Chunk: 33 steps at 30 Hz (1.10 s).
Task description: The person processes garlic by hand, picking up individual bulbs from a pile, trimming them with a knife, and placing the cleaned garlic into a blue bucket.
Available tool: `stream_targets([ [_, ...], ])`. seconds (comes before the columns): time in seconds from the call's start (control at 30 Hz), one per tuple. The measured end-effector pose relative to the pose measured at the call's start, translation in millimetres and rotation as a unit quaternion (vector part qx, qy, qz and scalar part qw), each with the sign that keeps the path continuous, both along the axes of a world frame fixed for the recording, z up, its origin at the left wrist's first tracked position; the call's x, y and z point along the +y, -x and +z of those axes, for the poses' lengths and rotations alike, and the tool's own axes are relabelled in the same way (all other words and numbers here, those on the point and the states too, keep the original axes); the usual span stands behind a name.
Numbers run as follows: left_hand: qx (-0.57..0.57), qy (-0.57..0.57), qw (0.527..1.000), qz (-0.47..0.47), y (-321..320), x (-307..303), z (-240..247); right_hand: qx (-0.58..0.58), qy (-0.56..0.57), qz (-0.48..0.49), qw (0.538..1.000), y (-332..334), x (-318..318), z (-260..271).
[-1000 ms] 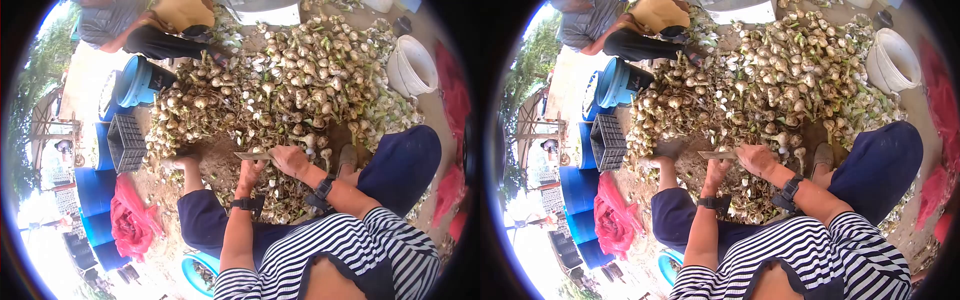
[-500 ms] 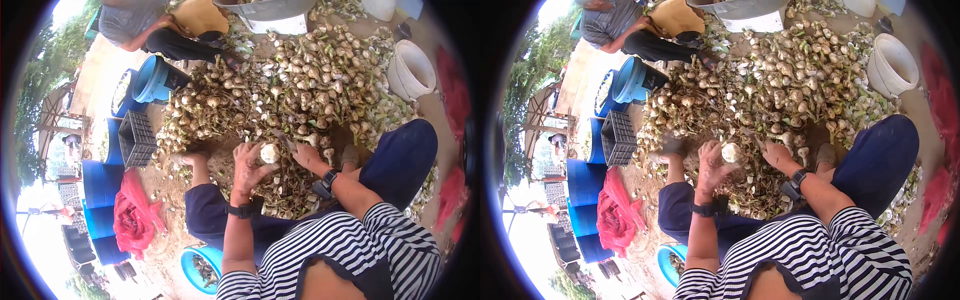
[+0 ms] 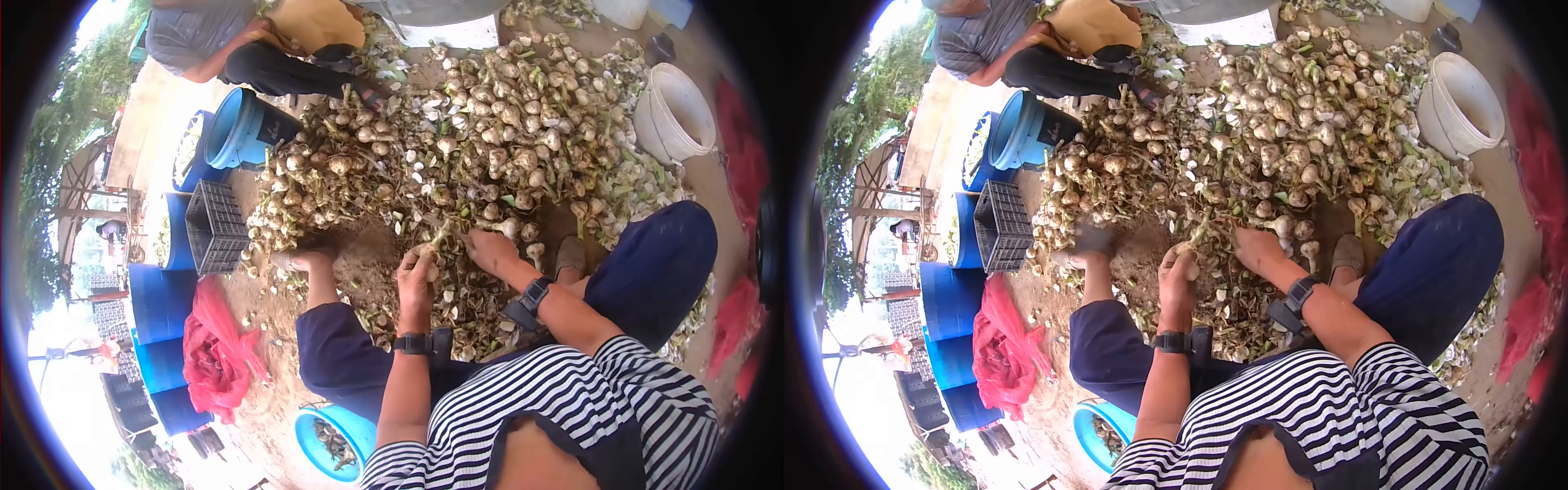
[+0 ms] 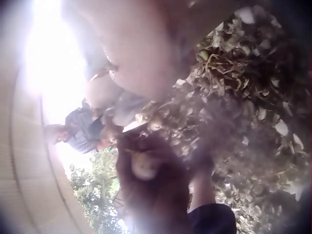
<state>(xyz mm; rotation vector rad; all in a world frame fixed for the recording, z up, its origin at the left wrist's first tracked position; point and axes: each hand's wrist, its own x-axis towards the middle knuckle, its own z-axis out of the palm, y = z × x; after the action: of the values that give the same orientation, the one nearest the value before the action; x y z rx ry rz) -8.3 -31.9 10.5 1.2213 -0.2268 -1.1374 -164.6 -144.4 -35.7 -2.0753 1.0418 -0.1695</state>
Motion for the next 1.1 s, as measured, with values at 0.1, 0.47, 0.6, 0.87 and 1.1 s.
stream_targets([
  [0.1, -0.032, -0.004, 0.998, -0.048, -3.5, -24.3, 17.8, 0.066, -0.104, -0.066, 0.99, 17.4, 7.2, -68.0],
  [0.47, -0.711, -0.313, 0.579, -0.25, -108.6, -169.5, -105.9, 0.023, -0.216, -0.069, 0.974, -14.4, -2.0, -83.6],
  [0.6, -0.683, -0.46, 0.492, -0.281, -190.4, -175.3, -159.7, 0.069, -0.241, -0.094, 0.964, -20.3, -4.8, -103.7],
  [0.87, -0.45, -0.397, 0.702, -0.385, -182.9, -151.7, -130.5, -0.012, -0.199, -0.118, 0.973, -19.5, -1.5, -114.5],
  [1.1, -0.095, -0.13, 0.969, -0.189, -88.9, -55.6, -99.4, -0.011, -0.088, -0.08, 0.993, -32.6, -9.4, -32.7],
])
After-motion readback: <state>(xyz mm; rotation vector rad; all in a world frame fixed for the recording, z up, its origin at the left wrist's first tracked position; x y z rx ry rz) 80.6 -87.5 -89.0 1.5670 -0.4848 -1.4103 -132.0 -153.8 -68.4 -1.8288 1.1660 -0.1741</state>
